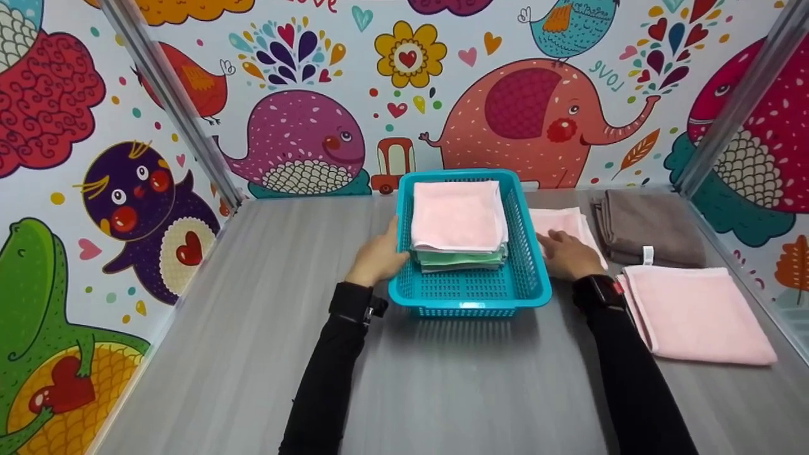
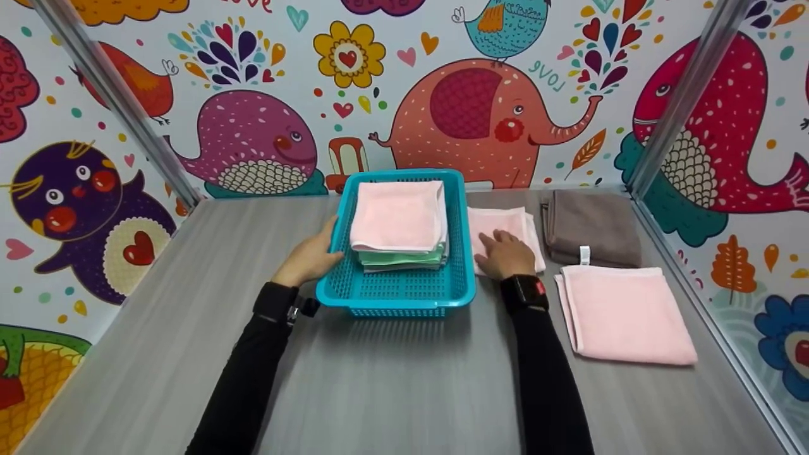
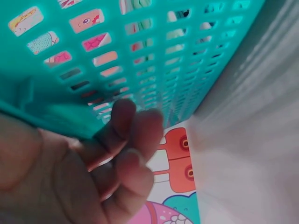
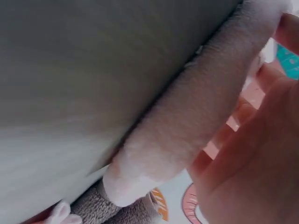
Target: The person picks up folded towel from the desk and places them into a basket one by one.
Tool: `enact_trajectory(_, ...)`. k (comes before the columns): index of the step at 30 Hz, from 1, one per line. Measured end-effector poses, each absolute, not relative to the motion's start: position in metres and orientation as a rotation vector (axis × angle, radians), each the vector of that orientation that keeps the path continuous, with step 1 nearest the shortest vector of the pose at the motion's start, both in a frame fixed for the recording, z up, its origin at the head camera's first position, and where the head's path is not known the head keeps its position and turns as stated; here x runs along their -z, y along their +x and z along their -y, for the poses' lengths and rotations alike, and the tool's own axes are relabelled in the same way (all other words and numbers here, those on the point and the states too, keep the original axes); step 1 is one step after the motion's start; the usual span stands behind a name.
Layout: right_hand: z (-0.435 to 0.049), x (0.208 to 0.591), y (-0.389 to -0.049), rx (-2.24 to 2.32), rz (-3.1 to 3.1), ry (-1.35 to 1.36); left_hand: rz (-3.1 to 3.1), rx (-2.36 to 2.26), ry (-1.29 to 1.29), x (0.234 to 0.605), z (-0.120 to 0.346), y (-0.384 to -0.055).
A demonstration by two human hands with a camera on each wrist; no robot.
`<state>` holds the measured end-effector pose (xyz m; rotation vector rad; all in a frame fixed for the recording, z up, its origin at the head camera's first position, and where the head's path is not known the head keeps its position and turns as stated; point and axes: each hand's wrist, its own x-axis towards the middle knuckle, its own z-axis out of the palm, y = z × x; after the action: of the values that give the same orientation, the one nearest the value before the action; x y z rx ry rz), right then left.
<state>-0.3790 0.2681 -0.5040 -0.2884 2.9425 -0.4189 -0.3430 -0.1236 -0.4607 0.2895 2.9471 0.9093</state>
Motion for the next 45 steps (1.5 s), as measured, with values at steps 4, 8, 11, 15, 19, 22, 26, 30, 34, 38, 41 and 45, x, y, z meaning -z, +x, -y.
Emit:
enact_trajectory(4, -0.273, 0.502, -0.363, 0.396, -2.967, -0.339, -2.936, -0.903, 0.278, 0.462, 0.122, -0.343)
enact_trajectory(8, -0.275, 0.499, -0.345, 0.369, -2.963, -0.360, -2.930, -0.898, 0.271, 0.463, 0.120, -0.343)
enact_trajectory(11, -0.270, 0.499, -0.331, 0.330, -2.977, -0.361, -2.917, -0.880, 0.273, 0.463, 0.121, -0.343)
enact_trajectory(15, -0.262, 0.500, -0.317, 0.275, -3.007, -0.383, -2.921, -0.863, 0.256, 0.462, 0.126, -0.344)
enact_trajectory(19, -0.255, 0.500, -0.304, 0.239, -3.023, -0.394, -2.929, -0.856, 0.262, 0.462, 0.131, -0.346)
enact_trajectory(22, -0.254, 0.497, -0.294, 0.201, -3.015, -0.397, -2.920, -0.857, 0.269, 0.463, 0.131, -0.346)
enact_trajectory(26, -0.256, 0.490, -0.280, 0.144, -2.981, -0.412, -2.912, -0.857, 0.268, 0.464, 0.130, -0.345)
enact_trajectory(30, -0.252, 0.481, -0.267, 0.093, -2.943, -0.410, -2.909, -0.864, 0.278, 0.465, 0.129, -0.345)
enact_trajectory(34, -0.249, 0.474, -0.265, 0.099, -2.926, -0.451, -2.897, -0.886, 0.285, 0.467, 0.131, -0.345)
enact_trajectory(38, -0.262, 0.475, -0.273, 0.255, -2.966, -0.569, -2.892, -0.901, 0.282, 0.467, 0.132, -0.344)
enact_trajectory(41, -0.278, 0.479, -0.280, 0.427, -3.015, -0.621, -2.886, -0.909, 0.291, 0.466, 0.131, -0.344)
enact_trajectory(45, -0.296, 0.483, -0.286, 0.586, -3.050, -0.560, -2.879, -0.917, 0.303, 0.465, 0.129, -0.346)
